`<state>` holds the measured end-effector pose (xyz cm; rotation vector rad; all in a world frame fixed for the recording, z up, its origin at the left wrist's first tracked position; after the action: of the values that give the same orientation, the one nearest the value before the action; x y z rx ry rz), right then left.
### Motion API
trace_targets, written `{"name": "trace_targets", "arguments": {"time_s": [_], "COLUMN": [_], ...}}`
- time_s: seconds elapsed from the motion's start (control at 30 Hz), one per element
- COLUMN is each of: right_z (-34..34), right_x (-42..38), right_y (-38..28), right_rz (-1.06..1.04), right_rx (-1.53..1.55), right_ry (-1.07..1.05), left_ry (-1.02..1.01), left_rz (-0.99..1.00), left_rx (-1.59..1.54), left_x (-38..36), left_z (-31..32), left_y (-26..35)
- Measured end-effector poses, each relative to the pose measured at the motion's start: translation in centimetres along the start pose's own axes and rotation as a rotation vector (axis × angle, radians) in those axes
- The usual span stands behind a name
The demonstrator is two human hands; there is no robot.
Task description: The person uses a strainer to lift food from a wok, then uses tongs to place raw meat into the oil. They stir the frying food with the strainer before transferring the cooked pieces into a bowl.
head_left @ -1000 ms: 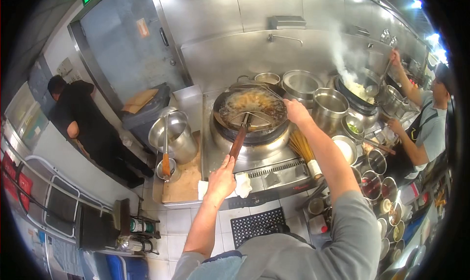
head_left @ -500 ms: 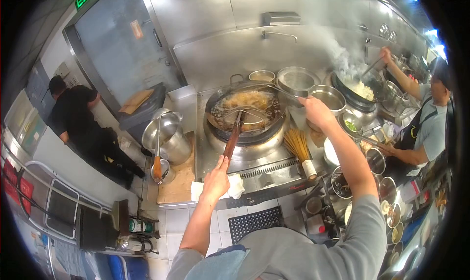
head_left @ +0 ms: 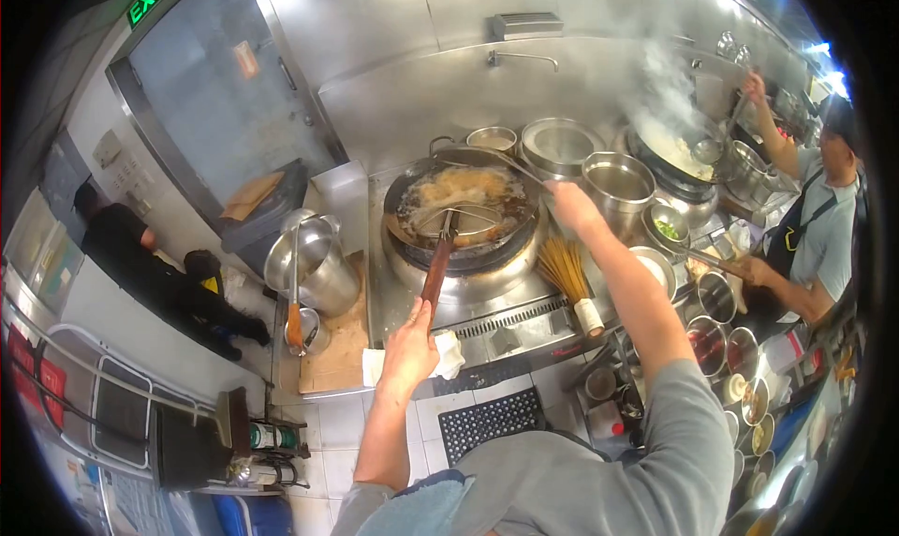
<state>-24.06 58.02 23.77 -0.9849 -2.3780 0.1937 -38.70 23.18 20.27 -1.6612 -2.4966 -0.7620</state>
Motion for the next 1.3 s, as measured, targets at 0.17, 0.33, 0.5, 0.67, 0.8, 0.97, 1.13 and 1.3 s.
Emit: {"name": "trace_targets", "arguments": {"time_s": [0.17,0.33,0.5,0.67,0.8,0.97,1.13,1.3], "right_z": [2.1,-1.0,-3.4,-2.8,-1.0,3.8,4.5,1.9], "right_x": [-0.7,-2.4,-2.6,-3.8,-5.3,-5.6,-4.9,-3.8], "right_y": [-2.5,-3.9,-1.6,0.5,0.7,1.9,2.7,0.7], "right_rz": [-0.094,-0.15,-0.129,-0.027,0.133,0.175,0.361,0.203], "right_rx": [-0.07,-0.103,-0.047,0.123,0.184,0.262,0.442,0.234], "right_ry": [-0.038,-0.086,-0.03,0.136,0.121,0.129,-0.023,0.137], "left_ry": [-0.038,-0.091,-0.027,0.0,-0.006,-0.052,-0.029,0.01], "left_rz": [-0.086,-0.114,-0.037,-0.049,-0.018,-0.036,-0.034,-0.012], "left_rx": [-0.091,-0.059,-0.124,-0.175,-0.086,0.014,0.029,-0.003], "left_x": [-0.4,-1.2,-0.6,1.0,0.8,0.1,-1.3,-1.6], "left_z": [-0.3,-0.7,-0.1,1.3,1.2,0.0,-0.1,0.0], "left_y": [0.3,-0.3,-1.1,-0.4,-0.2,-0.7,-2.4,-2.9]}}
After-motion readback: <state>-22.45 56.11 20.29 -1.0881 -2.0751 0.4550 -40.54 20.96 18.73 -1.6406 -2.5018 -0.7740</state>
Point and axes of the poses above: each hand's wrist, its own x-axis towards the middle knuckle, its own z-axis out of the palm, y = z × x, the point moved 8 cm from there along x, towards the middle knuckle, and after that the axes turned 8 degrees about y, right-handed, at the moved point
